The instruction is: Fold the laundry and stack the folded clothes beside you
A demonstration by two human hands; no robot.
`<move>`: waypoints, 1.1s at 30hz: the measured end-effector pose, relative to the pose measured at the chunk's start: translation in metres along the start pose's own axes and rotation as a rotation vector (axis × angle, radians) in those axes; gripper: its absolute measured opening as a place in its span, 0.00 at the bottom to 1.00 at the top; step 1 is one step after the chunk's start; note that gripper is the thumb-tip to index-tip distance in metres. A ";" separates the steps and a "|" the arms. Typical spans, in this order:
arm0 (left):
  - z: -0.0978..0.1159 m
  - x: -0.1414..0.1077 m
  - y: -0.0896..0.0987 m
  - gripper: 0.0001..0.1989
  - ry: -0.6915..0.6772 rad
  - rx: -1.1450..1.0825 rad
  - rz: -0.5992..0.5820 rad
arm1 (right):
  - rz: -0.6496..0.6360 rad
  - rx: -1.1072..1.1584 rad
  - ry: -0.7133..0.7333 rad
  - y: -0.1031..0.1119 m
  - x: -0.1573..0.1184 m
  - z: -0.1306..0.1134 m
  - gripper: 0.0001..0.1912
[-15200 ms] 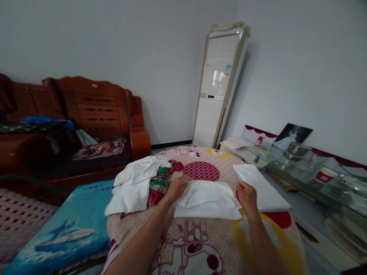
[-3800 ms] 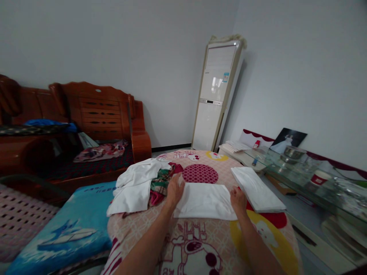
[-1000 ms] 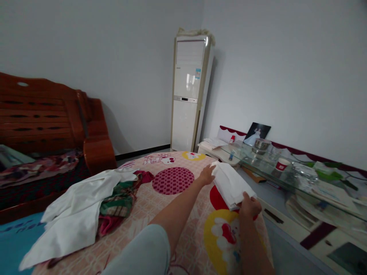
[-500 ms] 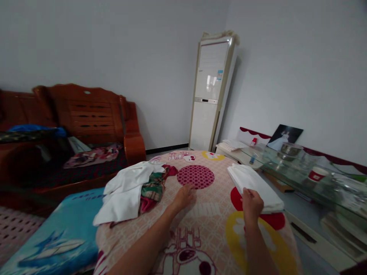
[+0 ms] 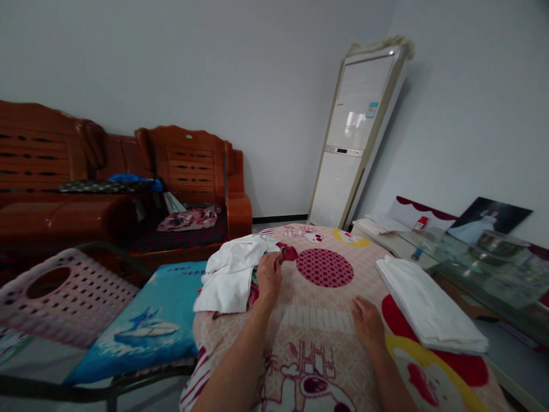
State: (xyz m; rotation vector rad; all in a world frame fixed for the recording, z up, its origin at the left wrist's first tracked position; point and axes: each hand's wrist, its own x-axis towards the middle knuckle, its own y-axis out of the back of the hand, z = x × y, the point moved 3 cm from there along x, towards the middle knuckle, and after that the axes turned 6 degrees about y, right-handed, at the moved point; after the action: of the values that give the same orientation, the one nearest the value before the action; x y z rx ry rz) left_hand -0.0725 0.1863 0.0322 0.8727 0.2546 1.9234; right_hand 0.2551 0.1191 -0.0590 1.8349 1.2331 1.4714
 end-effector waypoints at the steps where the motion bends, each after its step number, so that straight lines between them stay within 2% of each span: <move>1: -0.003 0.003 0.010 0.19 0.024 0.051 0.056 | 0.002 0.003 -0.005 0.000 0.000 0.000 0.20; 4: -0.015 0.007 0.032 0.21 0.117 0.230 0.141 | 0.004 0.018 -0.018 0.000 0.001 0.000 0.20; 7: -0.027 0.009 0.041 0.22 0.135 0.303 0.174 | 0.019 0.034 -0.014 -0.001 0.000 0.001 0.21; 11: -0.038 0.017 0.046 0.12 0.110 0.252 0.234 | 0.069 0.070 0.015 -0.003 -0.002 0.004 0.21; 14: -0.030 0.018 0.045 0.09 0.107 0.215 0.306 | 0.114 0.111 0.025 -0.004 -0.003 0.005 0.21; 16: -0.010 0.011 0.037 0.09 0.014 0.167 0.300 | 0.135 0.145 0.019 -0.003 -0.003 0.004 0.20; 19: 0.033 -0.015 0.013 0.07 -0.182 0.031 0.138 | 0.164 0.208 -0.005 0.001 -0.002 0.001 0.21; 22: 0.073 -0.054 -0.019 0.07 -0.276 -0.116 -0.116 | 0.173 0.321 -0.049 0.012 -0.001 -0.007 0.24; 25: 0.101 -0.094 -0.045 0.07 -0.366 -0.223 -0.369 | 0.109 0.470 -0.123 0.022 -0.002 -0.019 0.26; 27: 0.110 -0.114 -0.053 0.05 -0.429 -0.259 -0.486 | 0.059 0.551 -0.184 0.027 -0.003 -0.027 0.28; 30: 0.116 -0.129 -0.054 0.05 -0.485 -0.321 -0.558 | 0.026 0.698 -0.227 0.033 -0.003 -0.035 0.31; 33: 0.116 -0.126 -0.049 0.07 -0.478 -0.368 -0.532 | 0.003 0.779 -0.207 0.035 -0.002 -0.043 0.29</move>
State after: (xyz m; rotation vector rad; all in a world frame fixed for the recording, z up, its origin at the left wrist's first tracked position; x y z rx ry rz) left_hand 0.0735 0.0834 0.0321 0.8770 -0.1432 1.1775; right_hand 0.2270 0.0941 -0.0186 2.3786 1.8499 0.8007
